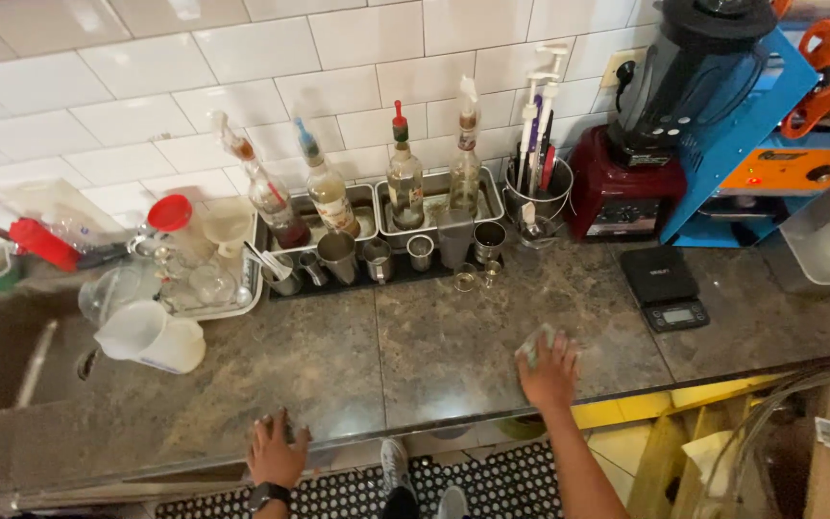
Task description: Wiping down the coffee shop counter and a digital scale using a cloth.
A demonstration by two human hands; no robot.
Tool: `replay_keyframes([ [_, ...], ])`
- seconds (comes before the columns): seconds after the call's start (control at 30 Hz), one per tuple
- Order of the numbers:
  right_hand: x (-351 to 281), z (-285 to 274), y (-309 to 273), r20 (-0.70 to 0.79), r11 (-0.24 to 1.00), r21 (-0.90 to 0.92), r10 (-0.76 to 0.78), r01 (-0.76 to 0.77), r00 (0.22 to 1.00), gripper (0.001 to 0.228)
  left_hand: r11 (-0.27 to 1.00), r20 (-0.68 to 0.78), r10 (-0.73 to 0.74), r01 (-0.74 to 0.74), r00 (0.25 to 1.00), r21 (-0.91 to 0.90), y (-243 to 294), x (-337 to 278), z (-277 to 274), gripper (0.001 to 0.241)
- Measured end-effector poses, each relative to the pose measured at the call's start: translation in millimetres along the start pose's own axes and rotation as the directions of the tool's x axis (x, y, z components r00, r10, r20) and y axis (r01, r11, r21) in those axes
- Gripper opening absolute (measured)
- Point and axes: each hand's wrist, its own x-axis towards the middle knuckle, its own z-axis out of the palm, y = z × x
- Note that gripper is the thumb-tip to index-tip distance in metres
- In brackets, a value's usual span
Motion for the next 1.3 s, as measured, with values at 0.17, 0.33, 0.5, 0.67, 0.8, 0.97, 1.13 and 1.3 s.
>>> replay_keyframes([
  [0.17, 15, 18, -27, -0.022, 0.996, -0.085, -0.006, 0.004, 1.0, 0.086, 0.999, -0.257, 0.035, -0.037, 0.966, -0.002, 2, 6, 28, 0.079],
  [0.33, -41, -9, -70, 0.234, 0.946, -0.159, -0.24, 0.281, 0.942, 0.083, 0.994, -0.289, 0.049, -0.018, 0.956, 0.111, -1, 21, 60, 0.093],
  [0.5, -81, 4, -59, 0.158, 0.907, 0.031, -0.419, 0.42, 0.894, 0.078, 0.998, -0.252, 0.064, -0.066, 0.966, 0.002, -11, 19, 58, 0.099],
  [0.67, -84, -1, -61, 0.204, 0.91, 0.01, -0.407, 0.414, 0.891, 0.08, 0.998, -0.168, 0.058, -0.059, 0.984, -0.001, -12, 16, 52, 0.097],
  [0.8, -82, 7, -56, 0.12, 0.893, 0.025, -0.449, 0.449, 0.886, 0.081, 0.998, -0.167, 0.041, -0.05, 0.985, -0.049, -9, 13, 46, 0.096],
  [0.97, -79, 2, -61, 0.139, 0.901, -0.016, -0.428, 0.434, 0.893, 0.078, 0.999, -0.185, 0.045, -0.049, 0.982, -0.017, -13, 24, 58, 0.099],
  [1.13, -81, 2, -58, 0.144, 0.901, 0.025, -0.431, 0.432, 0.891, 0.078, 0.994, -0.114, 0.033, -0.045, 0.993, -0.104, -10, 21, 51, 0.096],
  [1.3, -80, -7, -65, 0.241, 0.915, -0.087, -0.365, 0.394, 0.899, 0.08, 0.998, -0.321, 0.06, -0.066, 0.945, -0.009, -14, 28, 69, 0.098],
])
